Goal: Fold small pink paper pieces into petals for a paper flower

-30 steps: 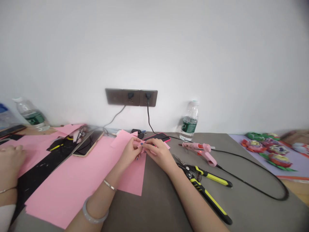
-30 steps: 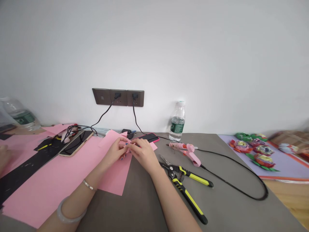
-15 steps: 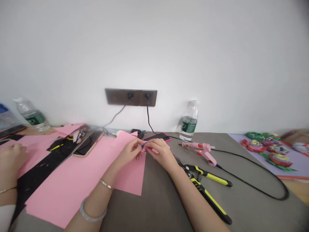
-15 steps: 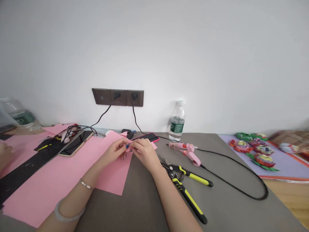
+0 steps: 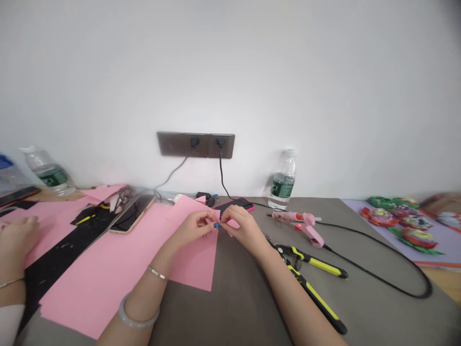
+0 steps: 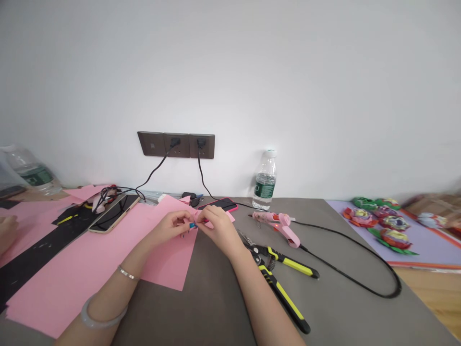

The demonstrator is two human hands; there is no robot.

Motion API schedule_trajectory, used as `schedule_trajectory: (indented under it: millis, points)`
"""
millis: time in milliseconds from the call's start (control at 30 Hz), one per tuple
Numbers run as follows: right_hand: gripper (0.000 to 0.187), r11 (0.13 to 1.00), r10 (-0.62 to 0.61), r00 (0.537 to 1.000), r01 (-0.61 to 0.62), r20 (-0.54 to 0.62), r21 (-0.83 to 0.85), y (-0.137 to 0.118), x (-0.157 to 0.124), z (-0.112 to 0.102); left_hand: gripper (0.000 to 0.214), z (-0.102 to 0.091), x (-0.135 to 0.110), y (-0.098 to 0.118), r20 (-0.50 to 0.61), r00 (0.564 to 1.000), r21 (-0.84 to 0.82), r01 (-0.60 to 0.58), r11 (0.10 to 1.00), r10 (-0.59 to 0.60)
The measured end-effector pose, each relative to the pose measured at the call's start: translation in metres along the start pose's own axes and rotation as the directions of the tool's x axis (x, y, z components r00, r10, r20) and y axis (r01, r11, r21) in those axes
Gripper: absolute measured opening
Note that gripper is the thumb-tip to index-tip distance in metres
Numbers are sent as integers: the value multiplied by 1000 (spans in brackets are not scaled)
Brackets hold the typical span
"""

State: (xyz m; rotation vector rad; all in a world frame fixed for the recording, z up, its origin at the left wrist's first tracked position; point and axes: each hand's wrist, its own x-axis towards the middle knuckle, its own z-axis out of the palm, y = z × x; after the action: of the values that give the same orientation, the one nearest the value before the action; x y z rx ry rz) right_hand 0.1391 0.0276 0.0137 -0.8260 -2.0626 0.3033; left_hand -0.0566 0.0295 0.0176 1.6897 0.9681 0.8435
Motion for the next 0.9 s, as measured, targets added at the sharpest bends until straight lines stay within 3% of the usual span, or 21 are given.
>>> schedule_trajectory:
  millis: [167,400,900]
  points:
    - [13,984,77,993,-91,90,155,-2,1,-4,32,-2,-2,2,74,997,51,-21,998,17]
    - [10,935,136,966,-198,221,293,-6,0,-14,15,-1,-4,8,146,989,49,7,999,-14]
    - [15,958,54,980,-105,192,266,-6,-1,-16,23,-2,-3,4,176,984,21,8,1000,-11]
